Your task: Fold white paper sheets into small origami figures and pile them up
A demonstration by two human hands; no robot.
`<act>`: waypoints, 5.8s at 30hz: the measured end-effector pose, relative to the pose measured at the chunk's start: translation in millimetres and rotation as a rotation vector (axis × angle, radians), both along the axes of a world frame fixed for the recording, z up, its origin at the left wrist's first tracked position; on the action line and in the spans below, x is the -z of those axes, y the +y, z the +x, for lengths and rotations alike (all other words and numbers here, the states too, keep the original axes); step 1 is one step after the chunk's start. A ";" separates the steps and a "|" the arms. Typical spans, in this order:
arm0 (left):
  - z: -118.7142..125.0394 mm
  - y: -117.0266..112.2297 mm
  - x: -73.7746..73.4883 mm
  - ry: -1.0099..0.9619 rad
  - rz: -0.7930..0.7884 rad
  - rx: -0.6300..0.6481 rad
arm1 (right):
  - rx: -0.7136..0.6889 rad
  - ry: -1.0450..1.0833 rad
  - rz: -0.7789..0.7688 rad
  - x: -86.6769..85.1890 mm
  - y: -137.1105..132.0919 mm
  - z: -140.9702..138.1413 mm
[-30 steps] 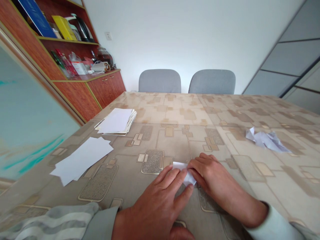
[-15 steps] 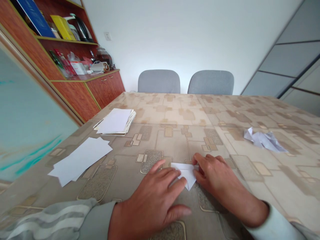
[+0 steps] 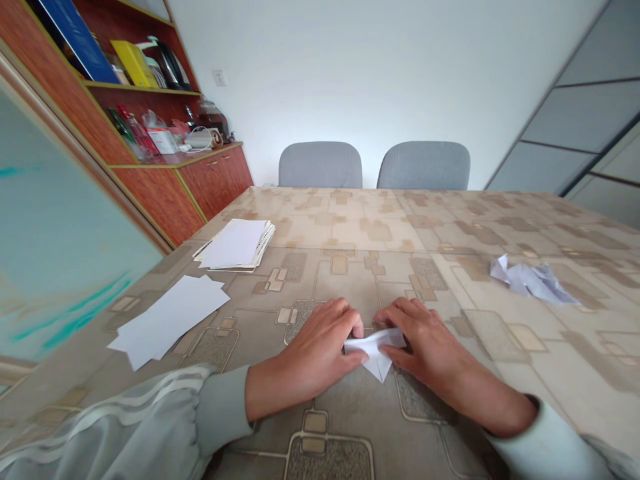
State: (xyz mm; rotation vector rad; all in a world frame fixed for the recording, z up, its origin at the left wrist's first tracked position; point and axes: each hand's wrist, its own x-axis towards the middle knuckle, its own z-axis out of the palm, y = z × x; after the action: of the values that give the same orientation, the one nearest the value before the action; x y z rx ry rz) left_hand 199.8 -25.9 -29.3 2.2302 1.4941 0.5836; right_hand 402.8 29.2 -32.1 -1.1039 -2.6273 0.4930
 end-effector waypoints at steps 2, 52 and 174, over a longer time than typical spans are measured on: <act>1.1 -0.9 2.3 -0.039 -0.003 0.020 | -0.051 0.055 0.010 0.7 1.1 0.4; -10.6 -9.3 5.2 0.229 0.161 -0.091 | 0.055 -0.122 0.037 -8.7 5.9 5.7; -0.6 -6.4 3.0 -0.754 -0.248 -0.071 | -0.022 0.517 -0.170 -12.1 -24.4 -23.8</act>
State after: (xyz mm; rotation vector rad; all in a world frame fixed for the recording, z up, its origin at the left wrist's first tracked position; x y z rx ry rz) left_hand 199.2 -32.3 -32.3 1.5108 1.1603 1.0477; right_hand 379.0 4.8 -20.0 -0.8480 -2.1758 0.8871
